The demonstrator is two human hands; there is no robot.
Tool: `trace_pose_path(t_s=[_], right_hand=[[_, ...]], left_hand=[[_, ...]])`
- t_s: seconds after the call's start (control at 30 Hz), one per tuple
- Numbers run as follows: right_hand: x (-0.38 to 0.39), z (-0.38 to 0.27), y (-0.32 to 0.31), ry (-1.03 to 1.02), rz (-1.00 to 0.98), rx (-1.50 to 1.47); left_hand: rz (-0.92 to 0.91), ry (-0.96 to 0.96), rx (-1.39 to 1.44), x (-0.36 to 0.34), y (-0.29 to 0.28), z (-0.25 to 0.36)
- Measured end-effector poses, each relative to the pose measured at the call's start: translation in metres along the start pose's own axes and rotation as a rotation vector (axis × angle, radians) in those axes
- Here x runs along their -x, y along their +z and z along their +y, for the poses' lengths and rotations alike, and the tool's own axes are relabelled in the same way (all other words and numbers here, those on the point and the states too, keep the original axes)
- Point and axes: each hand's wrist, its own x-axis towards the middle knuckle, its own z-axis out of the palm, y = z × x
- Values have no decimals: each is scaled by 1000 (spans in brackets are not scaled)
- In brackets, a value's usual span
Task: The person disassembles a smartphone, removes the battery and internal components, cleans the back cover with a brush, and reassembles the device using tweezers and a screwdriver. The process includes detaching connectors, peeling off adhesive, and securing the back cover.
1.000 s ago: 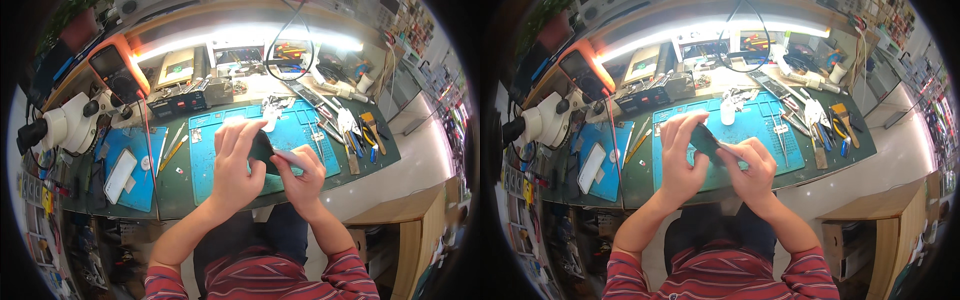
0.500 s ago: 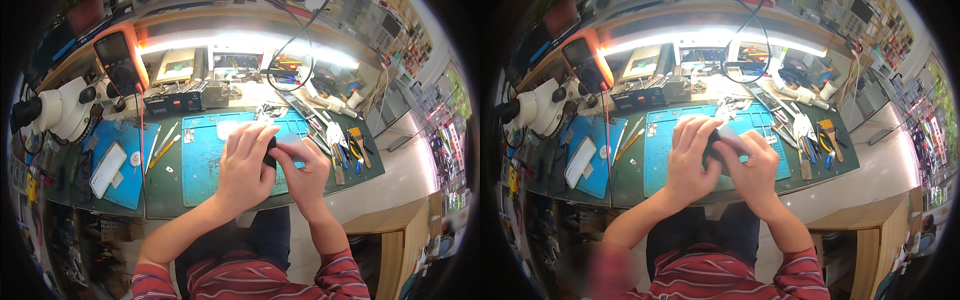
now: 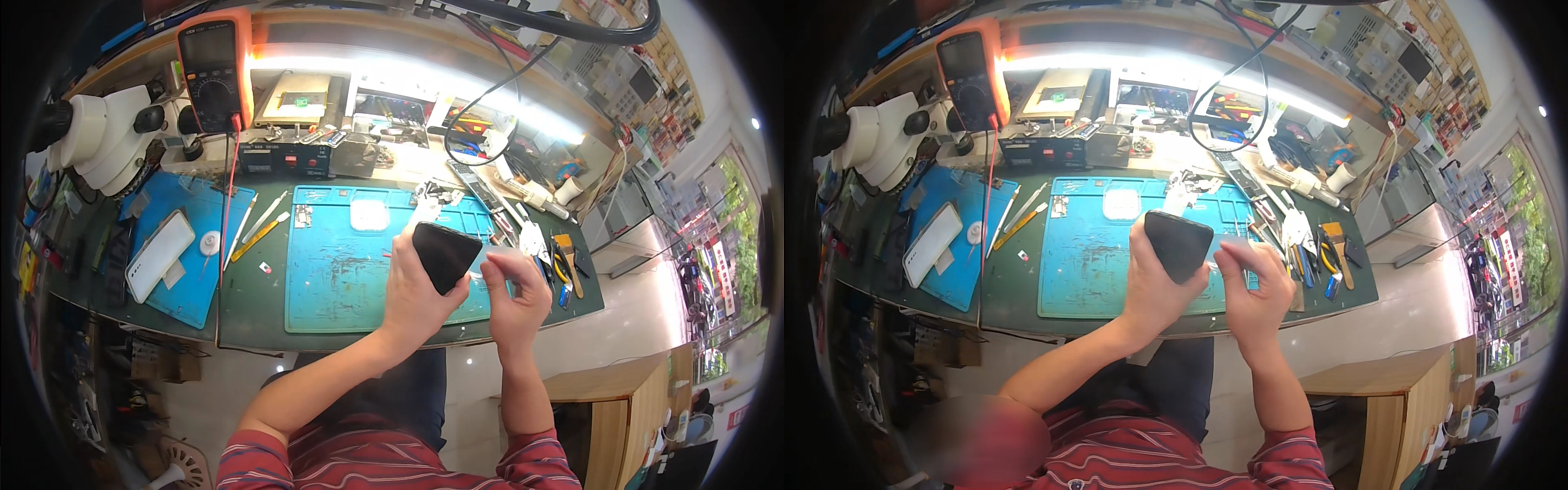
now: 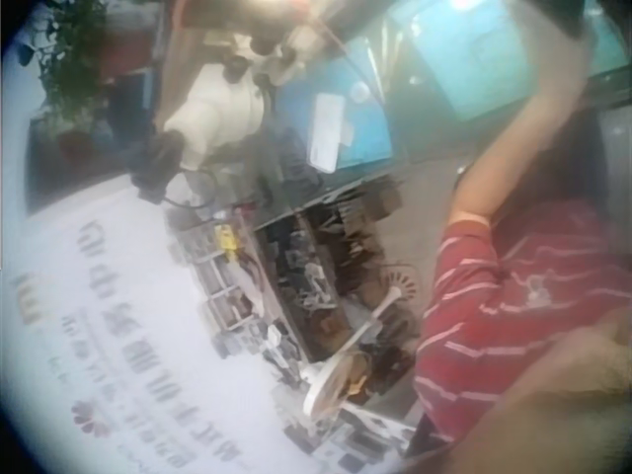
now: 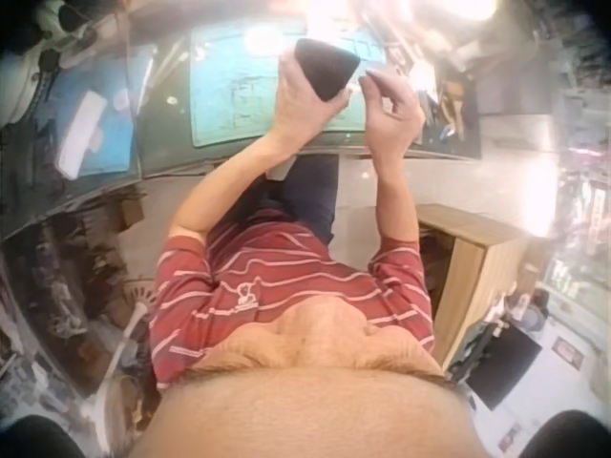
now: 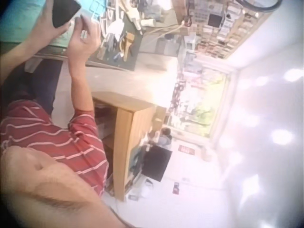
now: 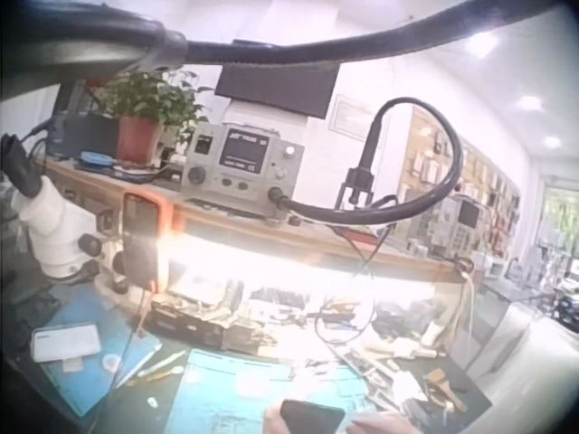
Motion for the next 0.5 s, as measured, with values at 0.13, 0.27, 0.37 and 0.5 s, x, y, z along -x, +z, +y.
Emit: trace_pose_path(t_s=[0.13, 0.27, 0.37, 0.5], right_hand=[[-11, 6, -6, -53, -49, -71], [-25, -3, -15, -97, -145, -11], [-36, -11, -26, -109, -241, 49], [-48, -18, -40, -101, -388, 89]], left_hand=[[-2, 23, -54, 2, 4, -4], [-31, 100, -110, 3, 5, -6], [-31, 138, -120, 2, 5, -4], [-10, 177, -97, 2, 4, -1]])
